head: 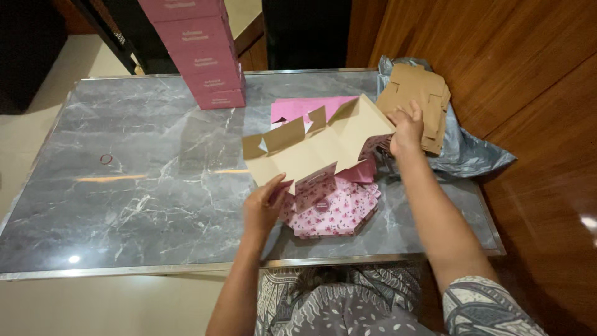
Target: The person assembles small, pink floral-patterned cardboard boxes by hand. They fold the flat cardboard pieces along pre-scored lines, tuck the flaps into slots to form the box structure, and stack the completed boxes on the table.
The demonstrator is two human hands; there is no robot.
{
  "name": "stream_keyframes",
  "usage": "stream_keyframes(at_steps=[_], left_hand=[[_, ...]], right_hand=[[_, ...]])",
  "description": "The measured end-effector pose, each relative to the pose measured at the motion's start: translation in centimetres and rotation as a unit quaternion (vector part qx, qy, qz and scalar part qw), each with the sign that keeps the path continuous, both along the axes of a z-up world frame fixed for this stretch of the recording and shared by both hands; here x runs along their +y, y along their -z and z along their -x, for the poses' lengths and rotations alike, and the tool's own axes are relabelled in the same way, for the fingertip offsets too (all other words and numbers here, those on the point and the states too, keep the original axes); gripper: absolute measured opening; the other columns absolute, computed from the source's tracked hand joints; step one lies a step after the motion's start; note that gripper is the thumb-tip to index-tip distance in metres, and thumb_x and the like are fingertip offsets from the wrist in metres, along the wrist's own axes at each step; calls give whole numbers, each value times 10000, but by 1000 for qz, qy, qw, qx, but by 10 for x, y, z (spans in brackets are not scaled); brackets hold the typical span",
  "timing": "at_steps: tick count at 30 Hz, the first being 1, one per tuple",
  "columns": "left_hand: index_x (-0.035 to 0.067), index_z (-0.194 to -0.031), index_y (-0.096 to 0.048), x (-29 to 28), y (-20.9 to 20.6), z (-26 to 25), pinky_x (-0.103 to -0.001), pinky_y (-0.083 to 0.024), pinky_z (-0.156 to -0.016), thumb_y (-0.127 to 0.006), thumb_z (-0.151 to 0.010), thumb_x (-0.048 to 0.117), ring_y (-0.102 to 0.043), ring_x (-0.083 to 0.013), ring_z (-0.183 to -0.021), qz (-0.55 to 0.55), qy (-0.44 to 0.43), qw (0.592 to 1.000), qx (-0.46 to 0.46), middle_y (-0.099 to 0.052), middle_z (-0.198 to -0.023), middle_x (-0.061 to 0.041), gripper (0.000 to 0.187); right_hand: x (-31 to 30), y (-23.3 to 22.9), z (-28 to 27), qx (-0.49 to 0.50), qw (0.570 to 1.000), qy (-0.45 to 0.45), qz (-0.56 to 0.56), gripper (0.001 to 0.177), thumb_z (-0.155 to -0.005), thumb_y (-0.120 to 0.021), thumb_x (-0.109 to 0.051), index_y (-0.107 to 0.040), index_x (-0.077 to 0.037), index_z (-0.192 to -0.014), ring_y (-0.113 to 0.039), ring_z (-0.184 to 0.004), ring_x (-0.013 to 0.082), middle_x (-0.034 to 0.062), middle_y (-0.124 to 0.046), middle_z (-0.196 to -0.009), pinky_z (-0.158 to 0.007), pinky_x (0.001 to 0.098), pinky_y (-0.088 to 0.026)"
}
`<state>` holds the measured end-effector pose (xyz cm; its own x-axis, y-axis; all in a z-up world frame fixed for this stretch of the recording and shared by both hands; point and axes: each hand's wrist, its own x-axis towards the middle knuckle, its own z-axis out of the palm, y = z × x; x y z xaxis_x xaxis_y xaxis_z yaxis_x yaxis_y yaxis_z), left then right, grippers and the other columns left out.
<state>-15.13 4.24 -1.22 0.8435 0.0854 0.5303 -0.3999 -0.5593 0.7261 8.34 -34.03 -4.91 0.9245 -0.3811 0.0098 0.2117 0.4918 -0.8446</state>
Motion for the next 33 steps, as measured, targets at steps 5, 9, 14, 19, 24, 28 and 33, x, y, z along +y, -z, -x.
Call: stream_keyframes(at_steps=[5, 9, 14, 19, 24, 28, 33], left_hand=[[149, -1369, -647, -39, -5, 7, -287, -615, -737, -748, -948, 106, -782, -147, -889, 99, 10, 995, -26, -797, -1057, -88, 435], [152, -1350, -685, -59, -14, 9, -276, -546, -634, -802, -892, 110, -666, -117, -718, 112, -20, 990, 89, -805, -1027, -67, 474], [117, -1413, -617, -97, -13, 12, -214, -591, -739, -735, -921, 66, -702, -69, -891, 286, 149, 939, 123, -741, -1089, -54, 508], [91, -1456, -504, -121, -9, 17, -240, -574, -721, -767, -894, 99, -679, -118, -850, 265, 249, 907, 210, -683, -1207, -93, 620], [33, -1434, -408, -117, -4, -5, -299, -616, -686, -682, -983, 312, -706, -135, -830, 245, 232, 893, 298, -656, -1185, -142, 597], [5, -1502, -375, -103, -10, -46, -320, -572, -729, -696, -999, 387, -716, -192, -848, 38, 173, 960, 216, -689, -1171, -203, 709], [30, -1549, -336, -105, -8, -95, -359, -582, -644, -653, -958, 378, -690, -223, -783, 178, 215, 882, 380, -692, -1174, -169, 756]], right_hand=[[34, -7, 71, -101, 964, 153, 192, 669, -1007, -619, -81, -282, -33, -1583, -381, -1526, 325, 227, -351, -1651, -1217, 403, -376], [107, -22, 202, -95, 929, 72, 349, 596, -979, -588, -115, -369, -11, -1523, -438, -1480, 342, 228, -417, -1590, -1224, 435, -423], [138, -39, 279, -255, 802, -15, 540, 750, -835, -739, -187, -404, 7, -1477, -389, -1447, 374, 255, -399, -1539, -1178, 494, -349], [117, -10, 277, -232, 829, -14, 508, 698, -917, -749, -125, -412, -19, -1519, -475, -1434, 359, 218, -449, -1543, -1161, 455, -430], [93, 9, 277, -154, 852, -24, 500, 606, -902, -723, -46, -487, 2, -1459, -615, -1297, 364, 197, -603, -1415, -1083, 411, -489], [89, -10, 277, -220, 807, -18, 548, 472, -875, -724, -25, -606, -12, -1331, -650, -1250, 352, 198, -648, -1343, -1049, 402, -522], [83, -44, 271, -328, 727, -71, 600, 434, -831, -737, -63, -655, -16, -1255, -627, -1276, 374, 181, -654, -1318, -1078, 457, -522]])
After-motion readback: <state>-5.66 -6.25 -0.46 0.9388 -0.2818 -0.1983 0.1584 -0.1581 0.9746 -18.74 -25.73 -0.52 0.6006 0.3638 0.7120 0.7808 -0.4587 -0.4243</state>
